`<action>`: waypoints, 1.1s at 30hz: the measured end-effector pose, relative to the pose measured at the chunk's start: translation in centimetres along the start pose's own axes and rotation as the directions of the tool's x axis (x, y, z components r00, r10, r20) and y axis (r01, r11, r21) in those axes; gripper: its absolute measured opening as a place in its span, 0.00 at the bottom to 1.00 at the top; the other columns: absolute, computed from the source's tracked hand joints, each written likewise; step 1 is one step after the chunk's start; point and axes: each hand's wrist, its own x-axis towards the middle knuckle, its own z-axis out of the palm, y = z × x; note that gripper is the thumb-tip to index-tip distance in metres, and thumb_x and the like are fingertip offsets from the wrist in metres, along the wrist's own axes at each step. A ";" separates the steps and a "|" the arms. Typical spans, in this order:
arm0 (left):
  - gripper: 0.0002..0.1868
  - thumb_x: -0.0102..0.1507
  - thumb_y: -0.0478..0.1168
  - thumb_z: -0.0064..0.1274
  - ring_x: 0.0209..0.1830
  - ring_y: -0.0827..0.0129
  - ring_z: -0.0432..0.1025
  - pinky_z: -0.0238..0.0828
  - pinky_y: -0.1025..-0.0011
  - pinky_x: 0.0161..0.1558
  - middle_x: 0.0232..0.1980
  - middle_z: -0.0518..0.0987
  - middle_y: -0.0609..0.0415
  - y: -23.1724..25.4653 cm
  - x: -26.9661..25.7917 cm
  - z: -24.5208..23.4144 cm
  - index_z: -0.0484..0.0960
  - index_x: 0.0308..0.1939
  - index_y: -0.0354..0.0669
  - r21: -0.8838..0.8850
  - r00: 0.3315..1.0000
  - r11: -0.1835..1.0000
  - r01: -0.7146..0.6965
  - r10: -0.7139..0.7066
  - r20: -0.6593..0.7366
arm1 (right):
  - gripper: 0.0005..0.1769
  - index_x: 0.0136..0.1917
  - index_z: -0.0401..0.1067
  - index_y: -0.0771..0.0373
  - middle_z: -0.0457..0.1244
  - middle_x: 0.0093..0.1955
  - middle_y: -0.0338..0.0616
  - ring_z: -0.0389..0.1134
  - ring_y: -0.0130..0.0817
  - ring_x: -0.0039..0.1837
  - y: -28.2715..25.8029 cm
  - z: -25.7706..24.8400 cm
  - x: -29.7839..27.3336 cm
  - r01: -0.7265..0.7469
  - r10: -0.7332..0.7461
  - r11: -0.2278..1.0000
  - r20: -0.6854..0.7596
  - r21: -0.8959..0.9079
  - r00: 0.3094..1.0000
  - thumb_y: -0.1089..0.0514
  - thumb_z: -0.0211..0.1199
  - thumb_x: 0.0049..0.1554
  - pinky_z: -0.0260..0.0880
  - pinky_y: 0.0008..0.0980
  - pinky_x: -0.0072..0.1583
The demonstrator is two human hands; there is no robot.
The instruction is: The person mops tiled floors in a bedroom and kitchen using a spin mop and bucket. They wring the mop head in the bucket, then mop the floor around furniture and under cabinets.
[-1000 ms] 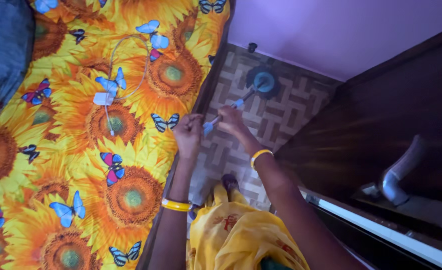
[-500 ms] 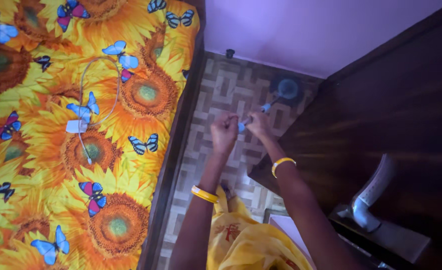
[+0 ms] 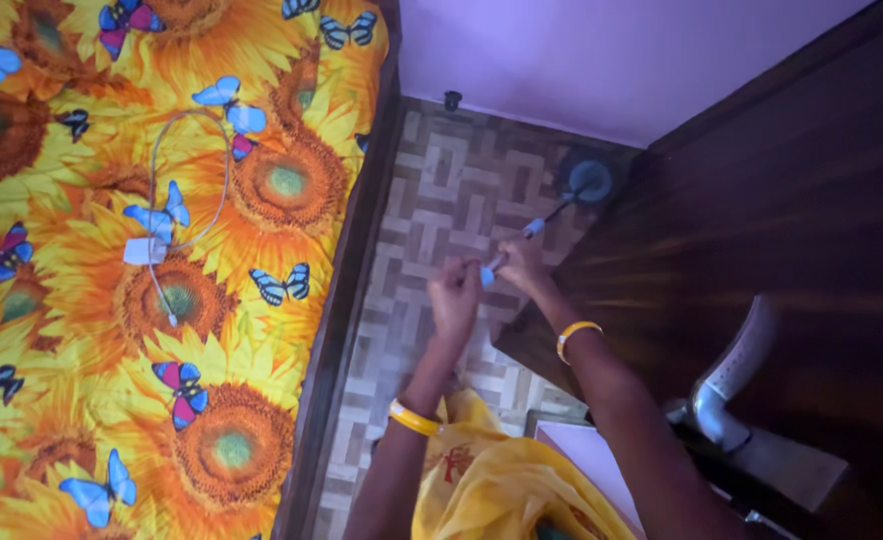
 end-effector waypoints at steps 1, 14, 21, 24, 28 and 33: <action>0.04 0.66 0.31 0.55 0.26 0.80 0.68 0.65 0.73 0.27 0.27 0.77 0.55 0.8 0.0 -1.2 0.85 0.42 0.36 0.010 0.999 0.999 0.045 -0.045 -0.011 | 0.14 0.35 0.74 0.60 0.67 0.37 0.53 0.70 0.52 0.44 -0.9 0.7 0.5 -0.020 0.019 1.000 0.028 0.021 0.999 0.52 0.74 0.40 0.67 0.50 0.48; 0.06 0.69 0.31 0.50 0.19 0.83 0.65 0.59 0.80 0.22 0.22 0.74 0.62 8.0 -9.4 -17.2 0.83 0.42 0.35 -0.103 0.926 0.987 0.124 -0.152 -0.345 | 0.11 0.37 0.74 0.58 0.67 0.38 0.52 0.70 0.55 0.45 -16.2 9.6 -1.2 0.419 -0.423 0.904 0.321 0.085 0.848 0.54 0.69 0.41 0.68 0.53 0.47; 0.06 0.69 0.32 0.51 0.20 0.83 0.66 0.60 0.80 0.23 0.23 0.74 0.63 8.6 -20.4 -23.3 0.83 0.43 0.34 -0.090 0.861 0.991 0.095 -0.127 -0.492 | 0.06 0.34 0.74 0.54 0.67 0.37 0.46 0.70 0.51 0.45 -24.0 13.9 -8.6 0.604 -0.619 0.779 0.365 0.171 0.695 0.57 0.65 0.38 0.69 0.54 0.45; 0.07 0.68 0.30 0.51 0.21 0.83 0.65 0.59 0.81 0.24 0.23 0.73 0.64 9.1 -26.2 -26.3 0.84 0.45 0.34 -0.022 0.843 0.995 0.094 -0.092 -0.530 | 0.09 0.37 0.72 0.56 0.66 0.39 0.47 0.69 0.52 0.48 -27.1 15.9 -13.5 0.655 -0.691 0.722 0.269 0.221 0.671 0.53 0.68 0.43 0.69 0.52 0.49; 0.09 0.69 0.28 0.48 0.24 0.83 0.65 0.60 0.80 0.27 0.27 0.75 0.64 10.6 -33.1 -30.7 0.84 0.45 0.33 -0.022 0.825 0.999 0.030 -0.037 -0.564 | 0.18 0.40 0.72 0.60 0.66 0.40 0.50 0.68 0.54 0.48 -32.1 18.3 -19.7 0.721 -0.784 0.621 0.240 0.308 0.572 0.54 0.71 0.36 0.68 0.52 0.50; 0.07 0.69 0.30 0.49 0.20 0.83 0.64 0.58 0.79 0.24 0.23 0.74 0.62 13.4 -37.4 -34.4 0.84 0.45 0.36 -0.001 0.826 0.993 0.118 -0.099 -0.555 | 0.17 0.42 0.74 0.59 0.68 0.45 0.49 0.70 0.52 0.53 -36.2 18.1 -26.1 0.643 -0.728 0.681 0.226 0.351 0.647 0.59 0.70 0.37 0.70 0.49 0.55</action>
